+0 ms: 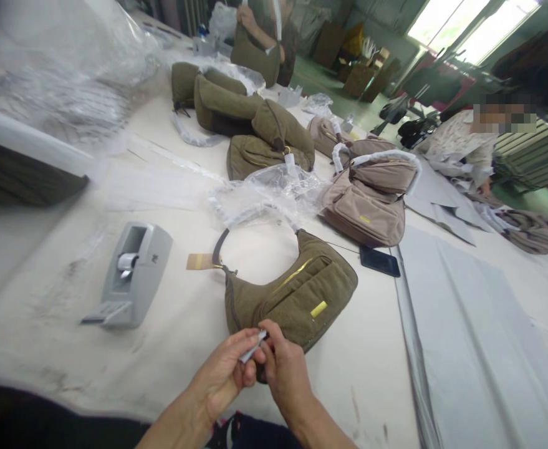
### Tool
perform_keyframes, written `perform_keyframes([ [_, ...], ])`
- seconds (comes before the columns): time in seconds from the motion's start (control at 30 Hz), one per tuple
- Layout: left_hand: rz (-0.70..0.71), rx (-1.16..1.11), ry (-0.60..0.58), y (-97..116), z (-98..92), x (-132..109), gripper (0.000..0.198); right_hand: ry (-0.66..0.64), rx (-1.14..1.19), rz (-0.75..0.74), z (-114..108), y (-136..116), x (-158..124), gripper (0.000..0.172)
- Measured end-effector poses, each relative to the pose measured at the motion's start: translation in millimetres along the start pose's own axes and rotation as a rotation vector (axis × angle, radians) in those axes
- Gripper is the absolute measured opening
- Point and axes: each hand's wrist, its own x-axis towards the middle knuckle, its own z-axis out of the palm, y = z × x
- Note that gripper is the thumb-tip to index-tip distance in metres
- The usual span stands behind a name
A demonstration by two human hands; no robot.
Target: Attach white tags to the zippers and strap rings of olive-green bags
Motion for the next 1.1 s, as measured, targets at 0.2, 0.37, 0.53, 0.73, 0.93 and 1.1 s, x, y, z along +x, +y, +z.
perform_keyframes([
  [0.2, -0.137, 0.003, 0.006, 5, -2.5, -2, 0.016, 0.077, -0.594, -0.390, -9, -3, 5, 0.019],
  [0.37, -0.196, 0.003, 0.016, 11, -2.4, -4, 0.025, 0.243, -0.695, -0.661, -8, -6, 20, 0.029],
  [0.53, -0.133, 0.104, -0.036, 5, -7.6, -3, 0.025, 0.283, -0.600, -0.796, -7, 9, 28, 0.024],
  [0.73, 0.056, 0.309, 0.014, -15, -5.2, -2, 0.036, 0.334, -0.535, -0.743, -18, 38, 8, 0.050],
  [0.93, 0.154, 0.388, 0.117, -24, -5.0, 1, 0.056, 0.284, -0.441, -0.692, -20, 49, -6, 0.045],
  [1.1, 0.232, 0.442, 0.159, -30, -6.6, 3, 0.059, 0.270, -0.330, -0.631, -21, 37, 5, 0.038],
])
